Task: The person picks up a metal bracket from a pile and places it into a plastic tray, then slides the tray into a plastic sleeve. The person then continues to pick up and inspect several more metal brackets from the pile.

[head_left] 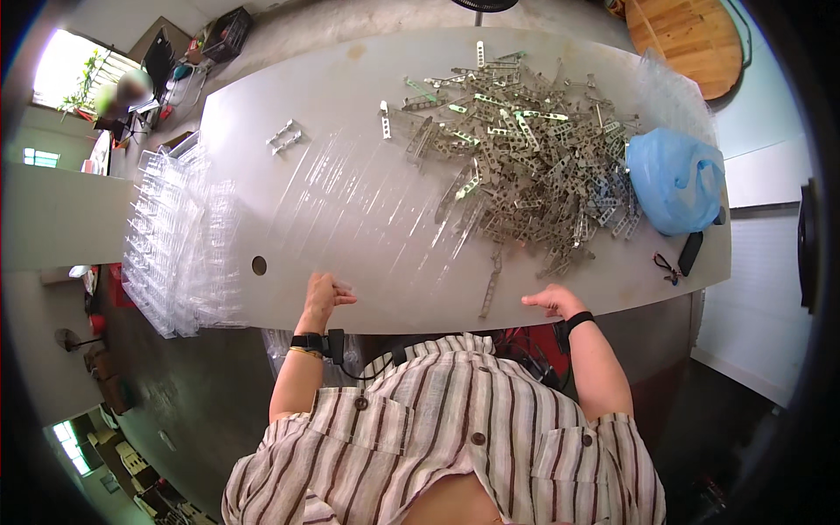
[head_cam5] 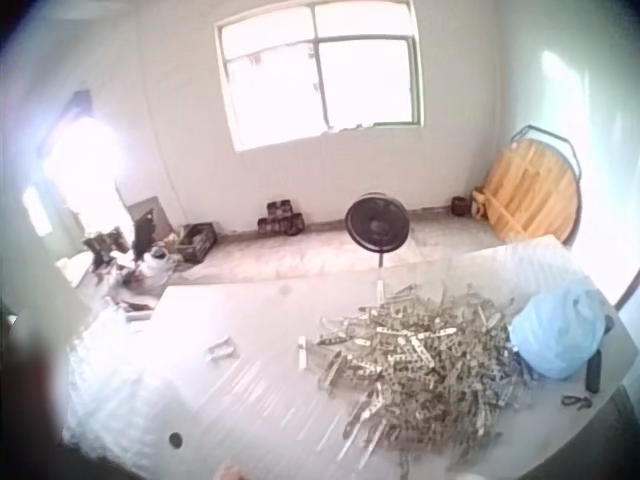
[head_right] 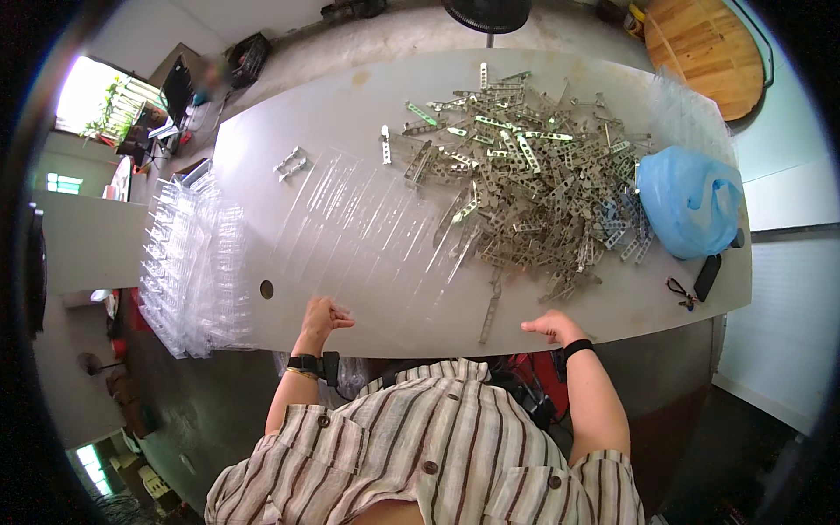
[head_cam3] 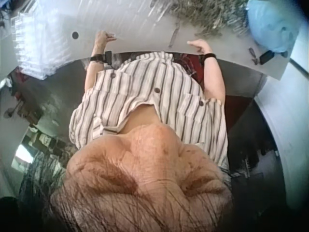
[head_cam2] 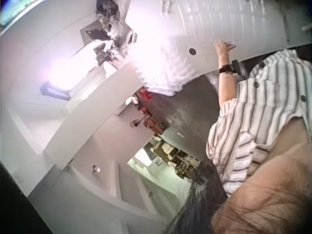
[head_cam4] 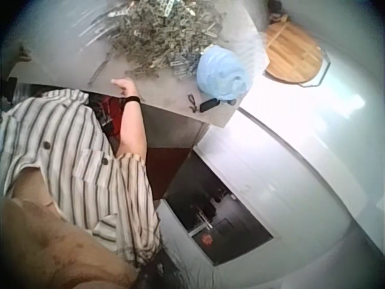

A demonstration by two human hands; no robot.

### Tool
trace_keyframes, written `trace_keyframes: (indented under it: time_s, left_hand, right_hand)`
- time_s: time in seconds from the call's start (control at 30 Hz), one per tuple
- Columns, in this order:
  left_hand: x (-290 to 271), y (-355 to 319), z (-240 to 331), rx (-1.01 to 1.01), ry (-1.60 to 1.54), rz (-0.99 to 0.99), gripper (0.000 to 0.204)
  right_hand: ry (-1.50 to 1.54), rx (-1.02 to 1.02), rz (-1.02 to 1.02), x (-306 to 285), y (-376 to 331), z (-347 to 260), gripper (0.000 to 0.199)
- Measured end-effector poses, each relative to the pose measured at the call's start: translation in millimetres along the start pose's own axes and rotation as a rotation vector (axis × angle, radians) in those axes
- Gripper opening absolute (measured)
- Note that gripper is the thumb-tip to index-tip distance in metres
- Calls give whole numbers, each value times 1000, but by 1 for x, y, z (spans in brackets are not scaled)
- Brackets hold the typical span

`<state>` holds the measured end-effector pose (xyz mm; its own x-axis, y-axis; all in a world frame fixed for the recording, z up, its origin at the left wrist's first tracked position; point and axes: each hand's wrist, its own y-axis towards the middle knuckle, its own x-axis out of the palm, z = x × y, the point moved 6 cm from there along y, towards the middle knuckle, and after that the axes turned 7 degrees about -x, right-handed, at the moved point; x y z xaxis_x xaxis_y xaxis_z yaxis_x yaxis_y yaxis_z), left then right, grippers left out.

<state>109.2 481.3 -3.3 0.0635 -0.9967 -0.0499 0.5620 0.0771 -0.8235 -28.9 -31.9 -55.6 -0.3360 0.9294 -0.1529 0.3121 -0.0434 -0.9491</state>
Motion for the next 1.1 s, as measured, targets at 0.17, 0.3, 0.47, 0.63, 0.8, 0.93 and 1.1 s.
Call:
trace_keyframes:
  time_s: [0.17, 0.3, 0.47, 0.63, 0.8, 0.93, 1.1]
  left_hand:
    - [-27, -12, -36, -36, -131, 15, 25]
    - [-49, -19, -55, 2, -244, -11, 23]
    - [-60, -31, -70, 20, -283, 19, 23]
    - [-72, -15, -103, -51, -338, 15, 25]
    - [-73, -3, -125, -100, -351, 103, 28]
    - [-59, 6, -127, -120, -419, 95, 31]
    - [-56, 30, -125, -127, -446, 73, 30]
  right_hand:
    - [-27, -37, 32, 3, -8, -10, 52]
    - [-46, -36, -2, 5, -8, -12, 47]
    - [-77, -35, 43, 4, -10, -15, 40]
    - [-76, -77, 36, 2, -1, -9, 56]
    - [-75, -128, 89, 1, -1, -8, 47]
    - [-68, -84, 26, -1, 7, 2, 46]
    - [-39, -147, 58, 2, -3, -7, 40]
